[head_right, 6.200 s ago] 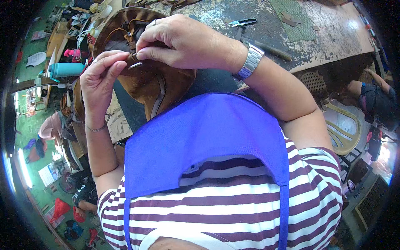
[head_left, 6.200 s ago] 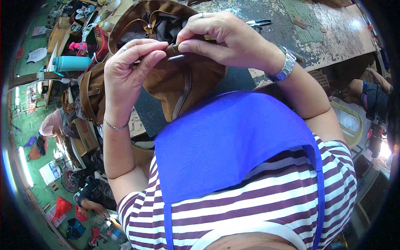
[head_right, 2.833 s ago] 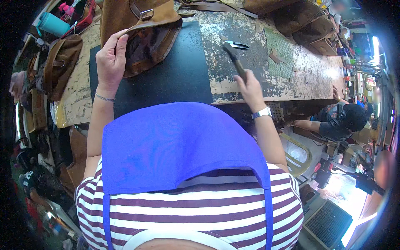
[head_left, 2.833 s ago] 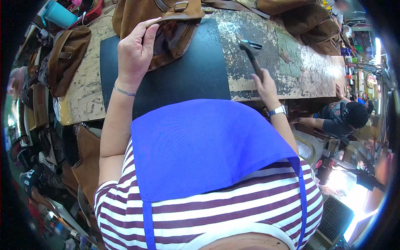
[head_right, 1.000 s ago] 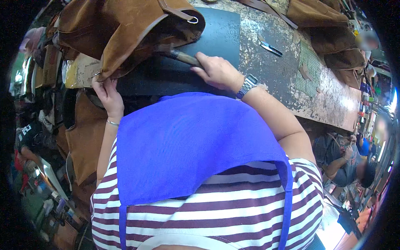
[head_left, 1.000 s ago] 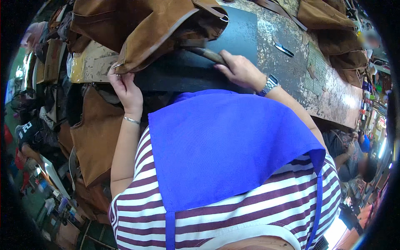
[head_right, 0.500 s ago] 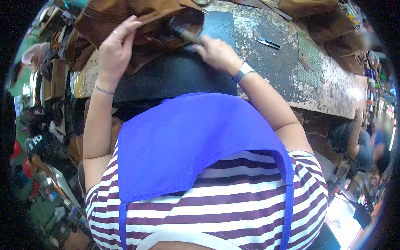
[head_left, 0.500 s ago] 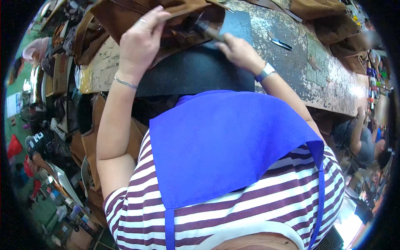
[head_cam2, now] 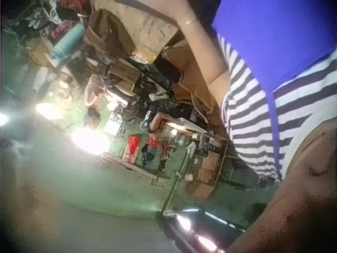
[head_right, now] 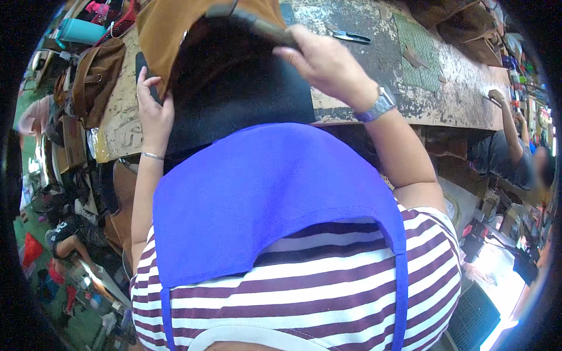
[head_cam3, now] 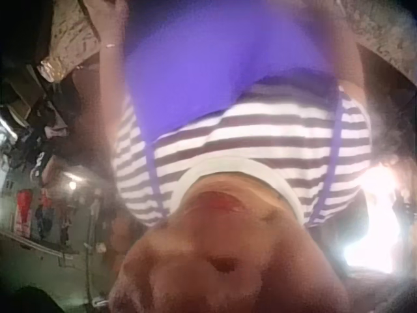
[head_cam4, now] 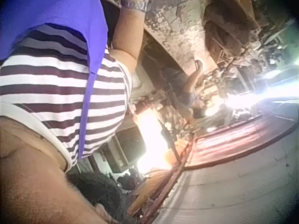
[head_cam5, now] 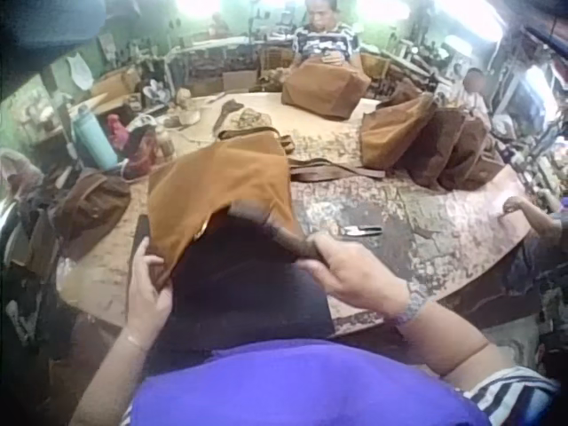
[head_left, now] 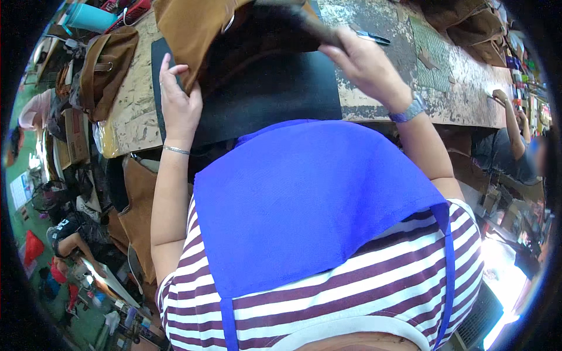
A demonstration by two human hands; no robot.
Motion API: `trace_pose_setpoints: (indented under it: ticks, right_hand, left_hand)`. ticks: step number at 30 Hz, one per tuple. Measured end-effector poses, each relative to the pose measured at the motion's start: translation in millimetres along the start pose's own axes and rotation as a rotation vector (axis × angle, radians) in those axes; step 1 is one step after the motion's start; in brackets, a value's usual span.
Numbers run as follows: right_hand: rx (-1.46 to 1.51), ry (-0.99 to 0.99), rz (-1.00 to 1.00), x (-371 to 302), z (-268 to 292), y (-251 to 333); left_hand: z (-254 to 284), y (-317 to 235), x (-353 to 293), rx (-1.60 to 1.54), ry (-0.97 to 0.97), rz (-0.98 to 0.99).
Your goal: Hammering and aligning leather components for bag assembly.
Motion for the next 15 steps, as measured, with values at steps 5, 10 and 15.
trace_pose_setpoints:
  ticks: [5,10,15]
  right_hand:
    - [-0.015,0.101,0.102,-11,-35,-4]
    - [-0.038,0.28,-0.001,-17,-69,-30]
    - [0.049,0.249,0.012,-11,-77,-20]
  left_hand:
    - [-7,-45,30,0.209,0.032,-0.207]
    - [-19,-25,43,0.145,0.297,-0.168]
    - [-23,-5,38,0.282,0.488,-0.224]
Point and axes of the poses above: each hand's wrist, its own x-axis towards the middle knuckle, its own z-axis out of the back of the hand, y = z × x, the point moved 2 cm from there along x, towards the middle knuckle
